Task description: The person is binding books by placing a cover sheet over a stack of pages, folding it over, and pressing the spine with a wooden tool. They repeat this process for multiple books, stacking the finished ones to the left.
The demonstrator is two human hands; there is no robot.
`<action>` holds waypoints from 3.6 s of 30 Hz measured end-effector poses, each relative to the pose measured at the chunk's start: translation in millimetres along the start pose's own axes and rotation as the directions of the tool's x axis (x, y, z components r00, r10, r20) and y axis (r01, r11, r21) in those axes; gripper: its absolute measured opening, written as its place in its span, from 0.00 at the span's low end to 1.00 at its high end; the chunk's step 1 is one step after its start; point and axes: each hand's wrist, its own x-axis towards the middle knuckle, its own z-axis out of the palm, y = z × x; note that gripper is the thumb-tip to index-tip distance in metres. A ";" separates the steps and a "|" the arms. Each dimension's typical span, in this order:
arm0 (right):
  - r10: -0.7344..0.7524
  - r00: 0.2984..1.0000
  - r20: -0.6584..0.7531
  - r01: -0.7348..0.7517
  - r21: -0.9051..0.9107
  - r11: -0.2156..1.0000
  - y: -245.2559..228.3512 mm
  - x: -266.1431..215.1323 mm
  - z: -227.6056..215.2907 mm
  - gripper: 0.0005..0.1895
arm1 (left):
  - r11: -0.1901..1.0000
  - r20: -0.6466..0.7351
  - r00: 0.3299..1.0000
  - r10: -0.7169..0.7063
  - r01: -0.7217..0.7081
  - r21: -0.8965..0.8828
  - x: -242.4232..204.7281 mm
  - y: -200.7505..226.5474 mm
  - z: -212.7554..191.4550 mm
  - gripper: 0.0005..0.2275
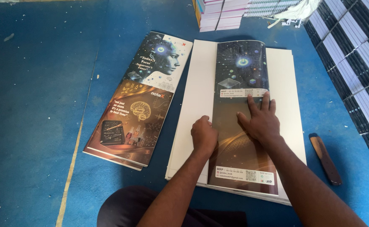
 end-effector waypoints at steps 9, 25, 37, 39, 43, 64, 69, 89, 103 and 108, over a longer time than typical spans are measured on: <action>-0.033 0.998 -0.047 0.033 -0.011 0.999 0.4 -0.6 1.8 0.45 | 1.000 0.033 0.999 0.002 -0.003 0.018 -4.0 15.4 -12.7 0.18; -0.011 0.999 -0.043 0.011 -0.006 1.000 -5.2 -7.9 -6.0 0.44 | 0.765 0.515 0.838 0.182 -0.450 0.461 44.9 45.3 -2.5 0.34; -0.060 0.992 -0.112 0.058 -0.021 0.998 1.9 -6.8 8.3 0.44 | 0.611 0.625 0.779 0.040 -0.514 0.602 59.6 81.4 2.4 0.45; -0.043 0.994 -0.099 0.042 -0.019 0.999 2.0 -6.2 10.8 0.44 | 0.614 0.641 0.767 0.023 -0.516 0.597 64.8 83.5 6.7 0.45; -0.044 0.993 -0.108 0.039 -0.050 0.998 3.1 -4.6 14.2 0.45 | 0.614 0.661 0.751 0.016 -0.529 0.586 73.7 88.7 10.7 0.54; -0.025 0.999 0.047 0.024 0.017 1.000 13.2 7.8 17.7 0.44 | 0.414 0.650 0.751 -0.118 -0.558 0.719 95.3 105.3 60.2 0.62; -0.075 0.994 0.081 0.073 0.030 0.997 28.0 15.7 4.2 0.46 | 0.453 0.654 0.750 -0.101 -0.551 0.701 92.4 106.9 54.2 0.61; 0.417 0.771 0.481 -0.416 -0.115 0.902 186.3 -28.7 -61.3 0.25 | 0.473 0.658 0.741 -0.130 -0.537 0.698 94.9 100.7 57.7 0.57; 0.579 0.635 0.511 -0.574 -0.188 0.797 220.5 -41.0 -45.3 0.24 | 0.489 0.698 0.702 -0.143 -0.563 0.666 77.8 125.2 26.3 0.59; 0.549 0.637 0.542 -0.535 -0.201 0.820 235.0 -39.0 -34.6 0.26 | 0.496 0.703 0.687 -0.183 -0.553 0.669 83.4 125.4 28.3 0.57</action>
